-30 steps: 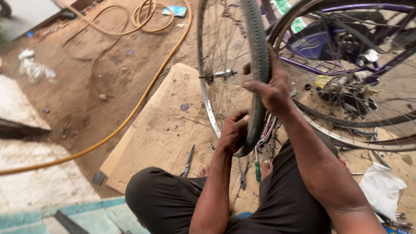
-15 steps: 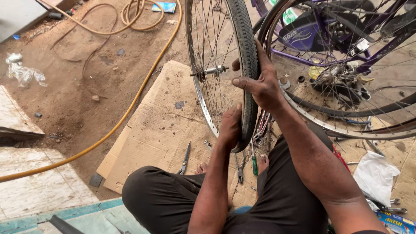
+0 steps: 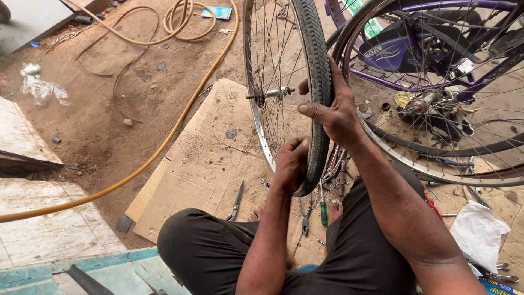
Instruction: The person removes an old tire and inner tube from a bicycle wheel rim, then installs a new inner tube and tire onto the rim. They use a tire lever to pry the tire bead over the rim edge and secure it in place.
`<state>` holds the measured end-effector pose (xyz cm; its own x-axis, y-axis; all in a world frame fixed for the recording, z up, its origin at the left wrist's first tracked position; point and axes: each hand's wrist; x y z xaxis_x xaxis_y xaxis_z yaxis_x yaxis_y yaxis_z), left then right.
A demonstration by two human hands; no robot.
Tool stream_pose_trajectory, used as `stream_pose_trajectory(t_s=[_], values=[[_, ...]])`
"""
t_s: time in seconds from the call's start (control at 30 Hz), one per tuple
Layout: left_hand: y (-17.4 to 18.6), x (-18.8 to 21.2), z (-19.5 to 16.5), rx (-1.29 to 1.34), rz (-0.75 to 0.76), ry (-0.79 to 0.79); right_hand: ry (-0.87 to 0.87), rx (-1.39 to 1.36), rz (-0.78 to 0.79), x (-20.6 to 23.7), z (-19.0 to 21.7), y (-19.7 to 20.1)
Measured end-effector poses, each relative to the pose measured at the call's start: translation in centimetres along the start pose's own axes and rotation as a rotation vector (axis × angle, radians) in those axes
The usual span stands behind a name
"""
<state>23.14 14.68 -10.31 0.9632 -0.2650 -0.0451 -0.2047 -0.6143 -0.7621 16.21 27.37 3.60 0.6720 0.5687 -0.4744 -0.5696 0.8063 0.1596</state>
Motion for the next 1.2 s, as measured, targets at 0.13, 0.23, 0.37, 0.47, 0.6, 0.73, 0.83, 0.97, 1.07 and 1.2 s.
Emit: stream_pose_trajectory(t_s=[0.13,0.23,0.37,0.47,0.6,0.73,0.83,0.97,1.07,1.2], values=[[0.5,0.0,0.1,-0.051,0.092,-0.061,-0.015,-0.001,0.001,0.0,0.0,-0.1],[0.3,0.1,-0.2,-0.03,0.024,0.08,0.011,-0.002,0.008,-0.1,-0.1,-0.1],[0.1,0.1,-0.4,-0.206,-0.022,0.107,-0.05,-0.035,-0.018,-0.2,0.1,-0.3],[0.4,0.0,-0.3,-0.116,0.067,0.098,-0.009,-0.017,-0.002,-0.1,0.3,-0.4],[1.2,0.1,0.0,-0.312,-0.043,0.0,-0.031,0.029,-0.005,0.1,0.2,-0.6],[1.9,0.3,0.0,-0.031,0.171,0.06,-0.003,0.021,0.001,0.1,-0.3,-0.6],[2.0,0.2,0.0,-0.103,0.075,0.069,0.002,0.049,0.01,0.0,-0.6,-0.6],[2.0,0.2,-0.4,-0.022,0.125,0.067,-0.036,0.027,0.008,0.0,-0.8,-0.6],[1.8,0.4,-0.9,-0.148,0.078,0.131,0.01,0.0,0.015,0.0,-0.9,-0.7],[1.1,0.2,-1.0,-0.012,0.05,0.035,0.018,0.032,0.024,-0.1,-1.0,-0.6]])
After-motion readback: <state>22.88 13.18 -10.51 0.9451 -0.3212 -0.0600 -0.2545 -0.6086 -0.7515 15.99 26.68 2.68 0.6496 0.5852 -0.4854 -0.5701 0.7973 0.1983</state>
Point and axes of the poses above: each hand's wrist, its own x-axis away from the middle knuckle, its own y-axis out of the back of the hand, z = x × y, and after that the axes turned 15 degrees about z, right-handed
